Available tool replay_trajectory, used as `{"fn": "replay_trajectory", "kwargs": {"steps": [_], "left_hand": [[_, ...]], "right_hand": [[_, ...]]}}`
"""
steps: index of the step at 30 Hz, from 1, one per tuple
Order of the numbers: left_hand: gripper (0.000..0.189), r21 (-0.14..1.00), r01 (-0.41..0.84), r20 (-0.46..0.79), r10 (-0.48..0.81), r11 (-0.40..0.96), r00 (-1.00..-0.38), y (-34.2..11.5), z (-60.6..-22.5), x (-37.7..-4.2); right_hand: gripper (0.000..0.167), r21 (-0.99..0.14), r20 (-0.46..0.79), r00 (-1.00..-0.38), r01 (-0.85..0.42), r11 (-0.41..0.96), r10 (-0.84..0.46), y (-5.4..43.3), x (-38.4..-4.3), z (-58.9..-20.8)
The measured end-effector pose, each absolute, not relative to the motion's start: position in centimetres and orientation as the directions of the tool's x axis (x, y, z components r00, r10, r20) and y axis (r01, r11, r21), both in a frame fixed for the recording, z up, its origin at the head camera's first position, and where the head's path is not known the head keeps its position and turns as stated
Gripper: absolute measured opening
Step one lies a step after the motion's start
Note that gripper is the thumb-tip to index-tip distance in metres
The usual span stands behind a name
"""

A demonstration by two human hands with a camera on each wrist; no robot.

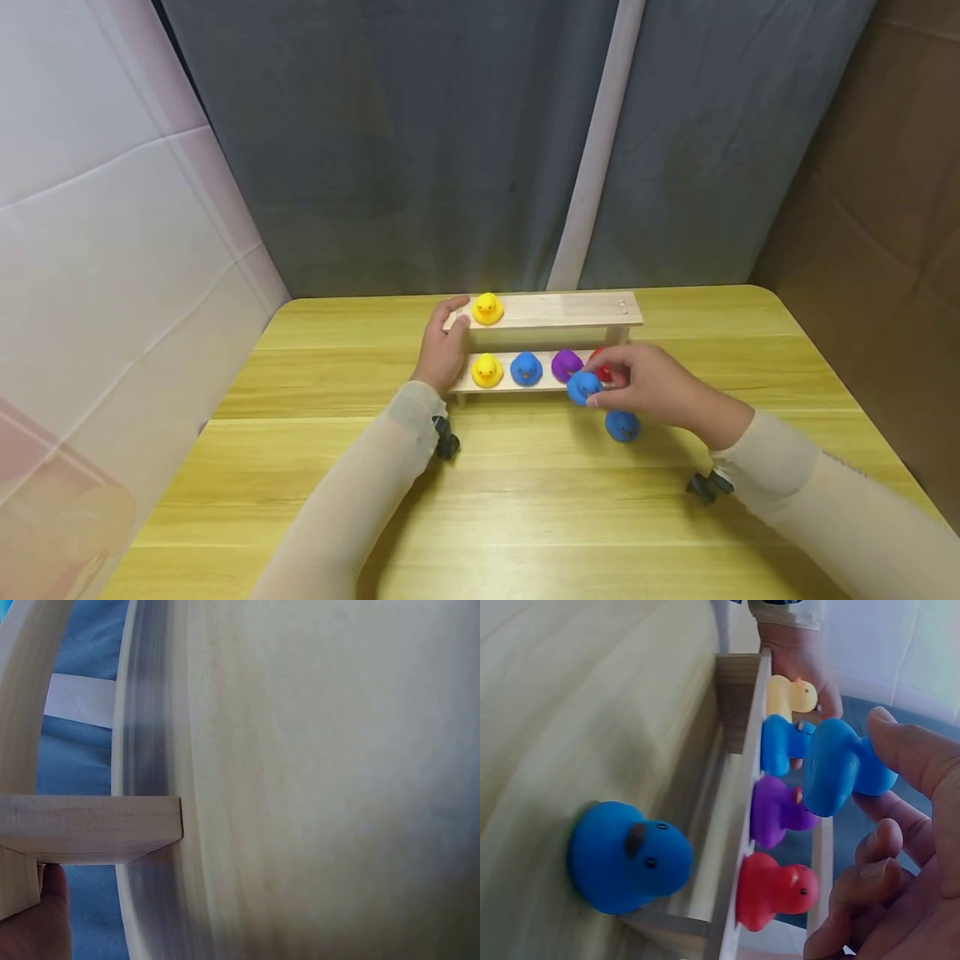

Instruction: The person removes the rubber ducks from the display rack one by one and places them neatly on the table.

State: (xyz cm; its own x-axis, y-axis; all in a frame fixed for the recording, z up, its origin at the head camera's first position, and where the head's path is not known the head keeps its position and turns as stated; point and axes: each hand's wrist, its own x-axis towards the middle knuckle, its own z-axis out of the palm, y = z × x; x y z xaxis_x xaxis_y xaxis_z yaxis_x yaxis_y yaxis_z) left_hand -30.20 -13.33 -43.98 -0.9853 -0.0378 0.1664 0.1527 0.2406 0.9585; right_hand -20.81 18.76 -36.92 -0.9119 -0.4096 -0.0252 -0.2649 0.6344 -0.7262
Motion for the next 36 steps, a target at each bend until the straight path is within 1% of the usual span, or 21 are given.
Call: {"fn": "replay_trajectory", "kwargs": {"steps": [7, 14, 24, 31, 36], "left_hand": [[0.040, 0.958, 0.149, 0.163, -0.039, 0.247, -0.986, -13.4, -44.0, -30.3], [0.041, 0.958, 0.146, 0.161, -0.042, 0.245, -0.986, -13.3, -44.0, -30.3], [0.039, 0.964, 0.138, 0.152, -0.044, 0.227, -0.987, -13.4, -43.9, -30.3], [0.039, 0.966, 0.143, 0.156, -0.044, 0.214, -0.987, -13.3, -44.0, -30.4], [0.039, 0.965, 0.145, 0.159, -0.046, 0.216, -0.986, -13.3, -44.1, -30.4]], "right_hand": [[0.036, -0.730, -0.037, -0.912, -0.255, 0.635, -0.409, 18.8, -20.4, -38.0], [0.034, -0.709, -0.045, -0.915, -0.254, 0.658, -0.401, 18.9, -20.1, -38.7], [0.037, -0.690, -0.038, -0.919, -0.259, 0.676, -0.391, 19.1, -20.0, -40.1], [0.033, -0.698, -0.048, -0.927, -0.236, 0.677, -0.372, 18.8, -19.8, -41.4], [0.030, -0.659, -0.034, -0.930, -0.254, 0.708, -0.365, 18.7, -19.6, -41.8]]}}
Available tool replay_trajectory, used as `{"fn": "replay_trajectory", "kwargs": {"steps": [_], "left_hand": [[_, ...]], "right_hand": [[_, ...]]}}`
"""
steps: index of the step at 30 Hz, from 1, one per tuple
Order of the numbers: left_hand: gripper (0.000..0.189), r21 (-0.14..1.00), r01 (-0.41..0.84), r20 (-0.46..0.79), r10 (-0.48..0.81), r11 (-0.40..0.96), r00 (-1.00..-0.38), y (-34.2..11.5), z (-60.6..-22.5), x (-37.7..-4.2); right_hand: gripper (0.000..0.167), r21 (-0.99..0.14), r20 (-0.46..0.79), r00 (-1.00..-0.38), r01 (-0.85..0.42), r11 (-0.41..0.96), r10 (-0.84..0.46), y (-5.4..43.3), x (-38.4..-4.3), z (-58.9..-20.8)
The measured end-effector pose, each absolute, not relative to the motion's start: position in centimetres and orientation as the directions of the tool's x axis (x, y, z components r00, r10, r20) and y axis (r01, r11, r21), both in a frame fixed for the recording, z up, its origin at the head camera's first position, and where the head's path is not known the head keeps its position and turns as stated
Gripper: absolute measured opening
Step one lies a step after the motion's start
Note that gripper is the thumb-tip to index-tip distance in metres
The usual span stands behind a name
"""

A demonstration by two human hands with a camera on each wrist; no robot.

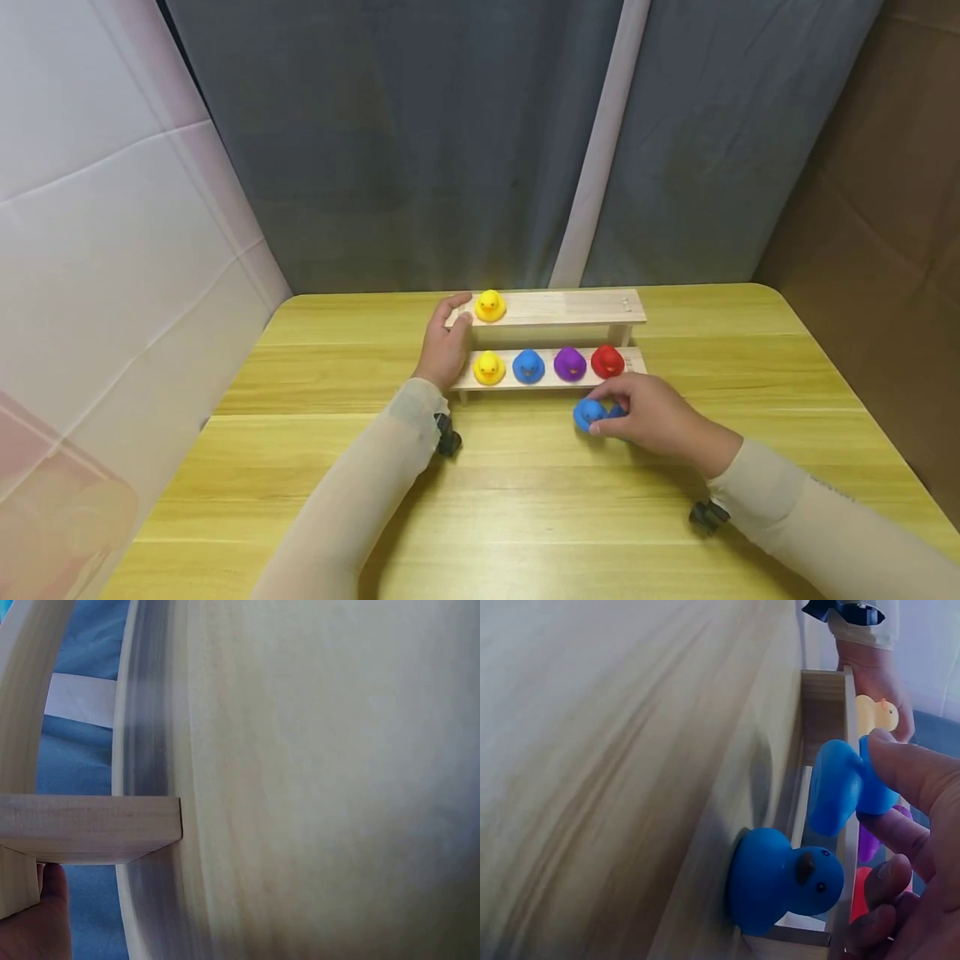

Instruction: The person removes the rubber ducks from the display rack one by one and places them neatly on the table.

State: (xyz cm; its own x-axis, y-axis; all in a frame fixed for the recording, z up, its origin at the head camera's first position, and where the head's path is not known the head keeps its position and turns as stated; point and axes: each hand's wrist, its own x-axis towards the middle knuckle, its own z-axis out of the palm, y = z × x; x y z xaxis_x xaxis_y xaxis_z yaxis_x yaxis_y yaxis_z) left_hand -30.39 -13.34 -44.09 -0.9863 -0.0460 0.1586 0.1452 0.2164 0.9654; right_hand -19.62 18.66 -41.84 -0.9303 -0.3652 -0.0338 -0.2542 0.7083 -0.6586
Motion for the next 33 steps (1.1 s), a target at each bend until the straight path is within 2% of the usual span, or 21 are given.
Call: {"fn": "replay_trajectory", "kwargs": {"steps": [16, 33], "left_hand": [[0.040, 0.958, 0.156, 0.171, -0.042, 0.239, -0.984, -13.36, -44.02, -30.37], [0.042, 0.946, 0.191, 0.205, -0.027, 0.262, -0.978, -13.40, -44.04, -30.45]], "right_hand": [[0.035, -0.504, 0.025, -0.925, -0.340, 0.794, -0.380, 18.39, -19.47, -42.64], [0.037, -0.487, -0.018, -0.939, -0.292, 0.823, -0.344, 17.85, -19.33, -42.73]]}}
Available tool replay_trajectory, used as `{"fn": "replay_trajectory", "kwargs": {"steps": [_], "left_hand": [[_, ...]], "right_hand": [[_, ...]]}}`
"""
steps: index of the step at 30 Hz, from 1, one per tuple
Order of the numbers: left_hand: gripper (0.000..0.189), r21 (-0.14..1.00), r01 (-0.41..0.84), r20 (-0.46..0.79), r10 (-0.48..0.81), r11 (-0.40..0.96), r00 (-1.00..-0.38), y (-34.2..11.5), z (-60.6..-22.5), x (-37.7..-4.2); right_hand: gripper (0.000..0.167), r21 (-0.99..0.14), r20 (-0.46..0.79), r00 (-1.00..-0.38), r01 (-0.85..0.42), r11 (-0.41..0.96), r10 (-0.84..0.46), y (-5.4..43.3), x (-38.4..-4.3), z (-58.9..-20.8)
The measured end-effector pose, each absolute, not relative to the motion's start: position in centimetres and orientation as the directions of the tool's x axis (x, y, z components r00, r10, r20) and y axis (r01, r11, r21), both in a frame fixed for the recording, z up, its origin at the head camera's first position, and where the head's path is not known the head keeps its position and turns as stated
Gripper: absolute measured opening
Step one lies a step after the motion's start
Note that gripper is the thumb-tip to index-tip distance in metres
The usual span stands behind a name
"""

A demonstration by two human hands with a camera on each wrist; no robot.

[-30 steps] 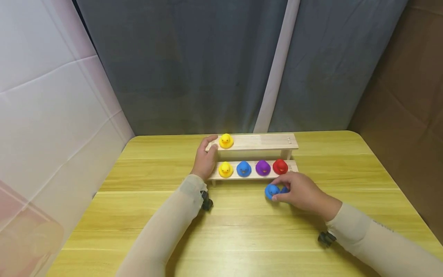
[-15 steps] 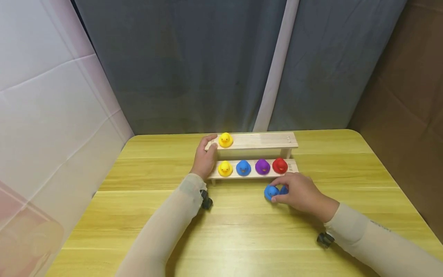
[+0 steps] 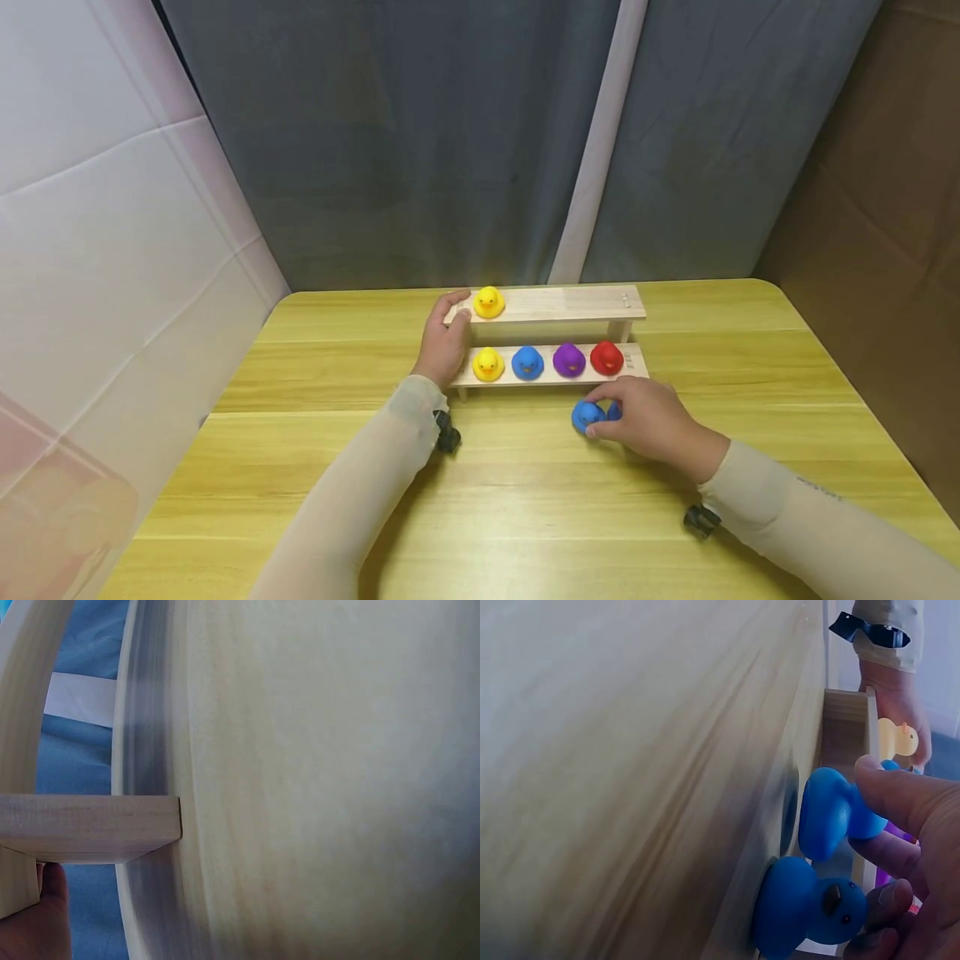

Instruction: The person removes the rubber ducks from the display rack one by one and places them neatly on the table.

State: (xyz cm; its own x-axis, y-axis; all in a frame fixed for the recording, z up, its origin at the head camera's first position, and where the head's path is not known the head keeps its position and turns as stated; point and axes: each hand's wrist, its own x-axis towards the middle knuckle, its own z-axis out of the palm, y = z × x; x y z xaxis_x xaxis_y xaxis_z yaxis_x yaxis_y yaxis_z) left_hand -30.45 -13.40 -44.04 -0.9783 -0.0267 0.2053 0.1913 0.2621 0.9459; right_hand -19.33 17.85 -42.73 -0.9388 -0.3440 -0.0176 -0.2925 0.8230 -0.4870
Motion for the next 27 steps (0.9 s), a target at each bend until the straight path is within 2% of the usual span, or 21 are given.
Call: {"fn": "replay_trajectory", "kwargs": {"steps": [8, 27], "left_hand": [[0.040, 0.951, 0.175, 0.190, -0.035, 0.257, -0.981, -13.38, -44.01, -30.44], [0.040, 0.952, 0.161, 0.177, -0.040, 0.261, -0.983, -13.39, -43.97, -30.41]], "right_hand": [[0.041, -0.481, -0.036, -0.942, -0.275, 0.832, -0.332, 17.66, -19.23, -42.83], [0.037, -0.454, -0.056, -0.942, -0.272, 0.849, -0.331, 17.38, -19.43, -42.97]]}}
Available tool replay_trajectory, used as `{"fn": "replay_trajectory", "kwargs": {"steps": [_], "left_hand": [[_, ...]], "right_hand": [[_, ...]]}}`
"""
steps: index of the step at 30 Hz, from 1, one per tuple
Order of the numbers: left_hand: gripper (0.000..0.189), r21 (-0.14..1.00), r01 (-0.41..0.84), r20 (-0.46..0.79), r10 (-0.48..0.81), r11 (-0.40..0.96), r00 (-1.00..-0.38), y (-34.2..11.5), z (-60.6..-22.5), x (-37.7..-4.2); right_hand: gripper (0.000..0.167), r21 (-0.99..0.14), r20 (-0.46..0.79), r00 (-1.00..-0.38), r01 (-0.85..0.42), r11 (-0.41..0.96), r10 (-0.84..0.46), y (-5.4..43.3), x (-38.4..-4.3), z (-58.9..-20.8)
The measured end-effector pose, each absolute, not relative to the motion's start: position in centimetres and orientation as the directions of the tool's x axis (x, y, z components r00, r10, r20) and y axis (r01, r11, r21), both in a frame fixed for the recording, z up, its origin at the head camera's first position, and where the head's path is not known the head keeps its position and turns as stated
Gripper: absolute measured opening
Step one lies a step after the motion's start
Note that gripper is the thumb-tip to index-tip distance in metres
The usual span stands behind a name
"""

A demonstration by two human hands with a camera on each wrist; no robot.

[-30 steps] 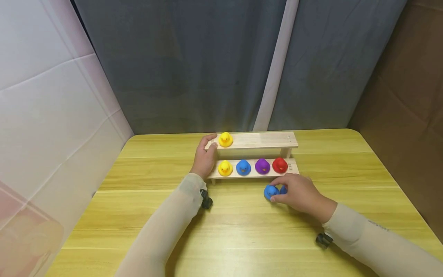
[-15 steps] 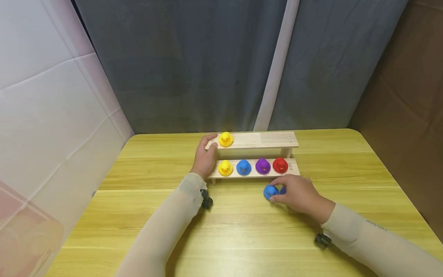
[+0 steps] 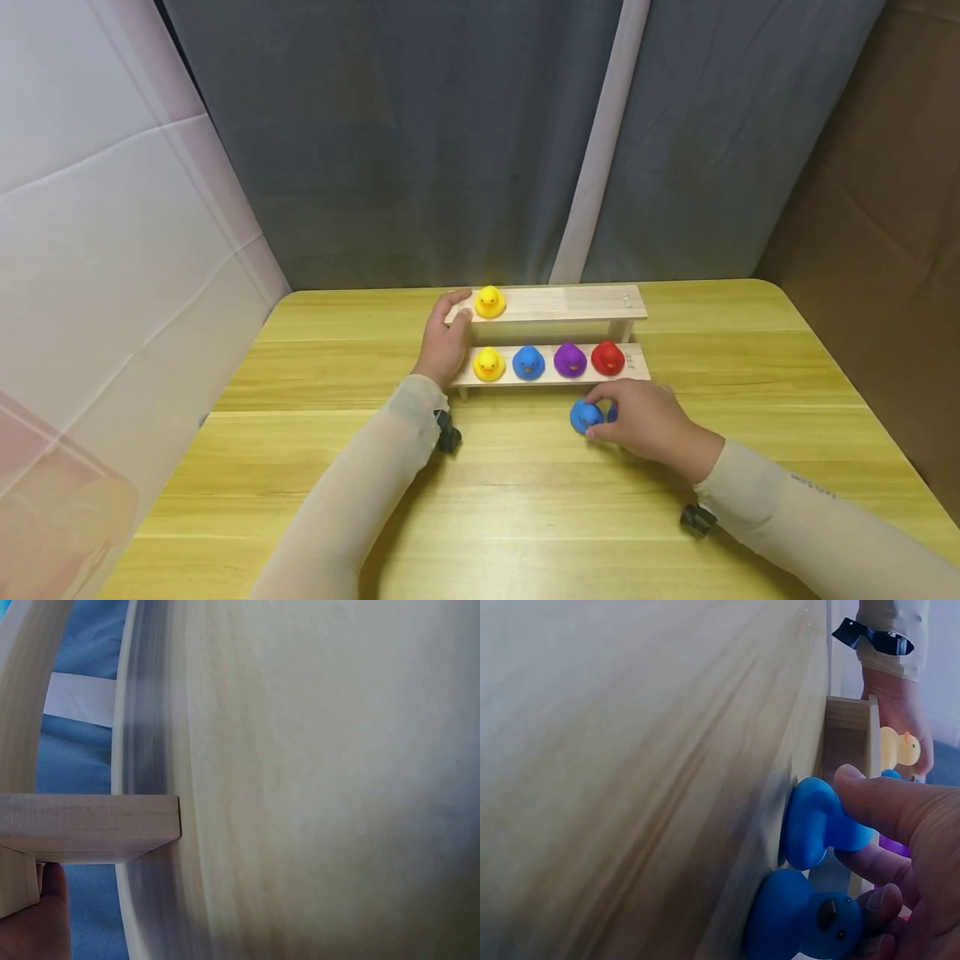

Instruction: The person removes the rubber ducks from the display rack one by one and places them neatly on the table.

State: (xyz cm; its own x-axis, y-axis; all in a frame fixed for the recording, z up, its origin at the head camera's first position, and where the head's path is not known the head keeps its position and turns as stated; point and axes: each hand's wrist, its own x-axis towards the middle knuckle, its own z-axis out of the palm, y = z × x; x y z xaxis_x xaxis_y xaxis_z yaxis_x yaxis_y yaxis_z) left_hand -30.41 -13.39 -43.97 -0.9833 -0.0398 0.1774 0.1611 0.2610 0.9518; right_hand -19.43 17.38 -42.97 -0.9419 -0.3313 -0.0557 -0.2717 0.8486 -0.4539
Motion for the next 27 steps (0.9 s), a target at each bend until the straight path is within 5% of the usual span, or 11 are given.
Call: {"fn": "replay_trajectory", "kwargs": {"steps": [10, 17, 27], "left_hand": [[0.040, 0.955, 0.150, 0.166, -0.040, 0.256, -0.985, -13.5, -44.0, -30.5], [0.041, 0.956, 0.161, 0.175, -0.036, 0.244, -0.984, -13.5, -44.0, -30.4], [0.041, 0.956, 0.161, 0.175, -0.036, 0.244, -0.984, -13.4, -43.9, -30.3]], "right_hand": [[0.045, -0.523, -0.043, -0.948, -0.248, 0.815, -0.316, 17.2, -19.0, -41.1], [0.041, -0.705, 0.086, -0.971, -0.217, 0.676, -0.222, 18.2, -19.9, -37.7], [0.041, -0.751, 0.288, -0.957, -0.250, 0.611, -0.038, 20.4, -22.7, -36.4]]}}
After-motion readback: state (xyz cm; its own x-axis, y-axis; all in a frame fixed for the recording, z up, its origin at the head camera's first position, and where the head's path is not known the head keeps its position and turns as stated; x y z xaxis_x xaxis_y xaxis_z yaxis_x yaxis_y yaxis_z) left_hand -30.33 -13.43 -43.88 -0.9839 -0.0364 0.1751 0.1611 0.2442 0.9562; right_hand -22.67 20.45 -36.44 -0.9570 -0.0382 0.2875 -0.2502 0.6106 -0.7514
